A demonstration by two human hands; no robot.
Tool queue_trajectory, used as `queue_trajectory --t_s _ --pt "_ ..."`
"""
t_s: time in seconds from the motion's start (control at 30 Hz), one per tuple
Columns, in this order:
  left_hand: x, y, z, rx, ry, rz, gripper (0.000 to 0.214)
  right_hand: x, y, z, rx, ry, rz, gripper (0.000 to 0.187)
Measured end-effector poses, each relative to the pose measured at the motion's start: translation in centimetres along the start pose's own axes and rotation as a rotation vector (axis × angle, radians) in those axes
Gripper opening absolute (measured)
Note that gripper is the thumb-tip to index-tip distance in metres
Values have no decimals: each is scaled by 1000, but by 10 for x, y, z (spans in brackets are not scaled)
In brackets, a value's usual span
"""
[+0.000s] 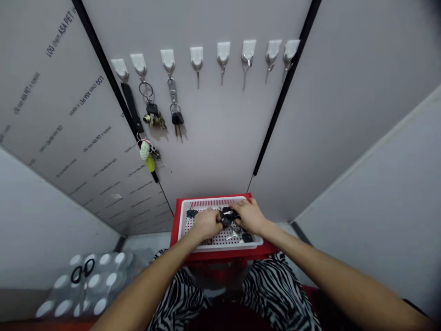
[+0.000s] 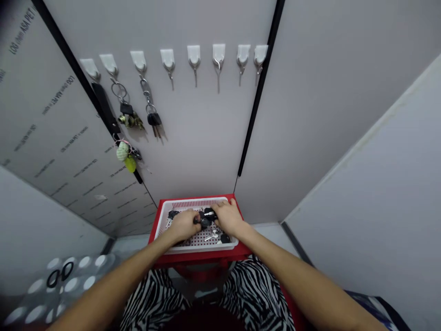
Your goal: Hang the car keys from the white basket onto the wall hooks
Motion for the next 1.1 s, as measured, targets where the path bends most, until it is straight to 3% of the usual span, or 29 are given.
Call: queue_trajectory --t_s 0.1,0.17,0.3,0.4,0.5,0.6,0.73,0.9,1.03,1.1 --pt "29 -10 1 37 -88 -3 17 0 0 -2 -2 19 -86 27" --pt "40 -17 5 59 -77 -4 19 -4 -3 -5 -17 54 -161 22" --pt "29 -9 22 225 94 -31 21 -10 -18 -10 -93 99 -198 21" --pt "21 1 33 286 126 -129 28 2 -27 -11 -125 30 -188 19" --pt "23 4 32 253 75 -153 22 27 -17 -9 -35 -117 -260 19" --pt "30 -1 24 206 52 -14 17 48 -1 -4 82 -214 -392 21" --pt "35 -27 14 137 45 421 16 57 7 -4 111 -197 -715 33" --pt "27 -58 14 117 37 873 21 59 8 -12 75 -60 -1072 44" --pt "18 -72 16 77 53 964 25 60 16 -20 190 164 -1626 28" --pt "13 -72 16 94 79 953 22 56 9 -26 143 234 -1847 26"
Point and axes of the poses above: each hand's wrist, its own z-axis away from the middle knuckle, its own y-axis out of the palm, x = y × z, the point moved 10 cm from there along -z, towards the middle knuckle, and after that the axes turned 8 degrees about -z, right-handed, at the moved point
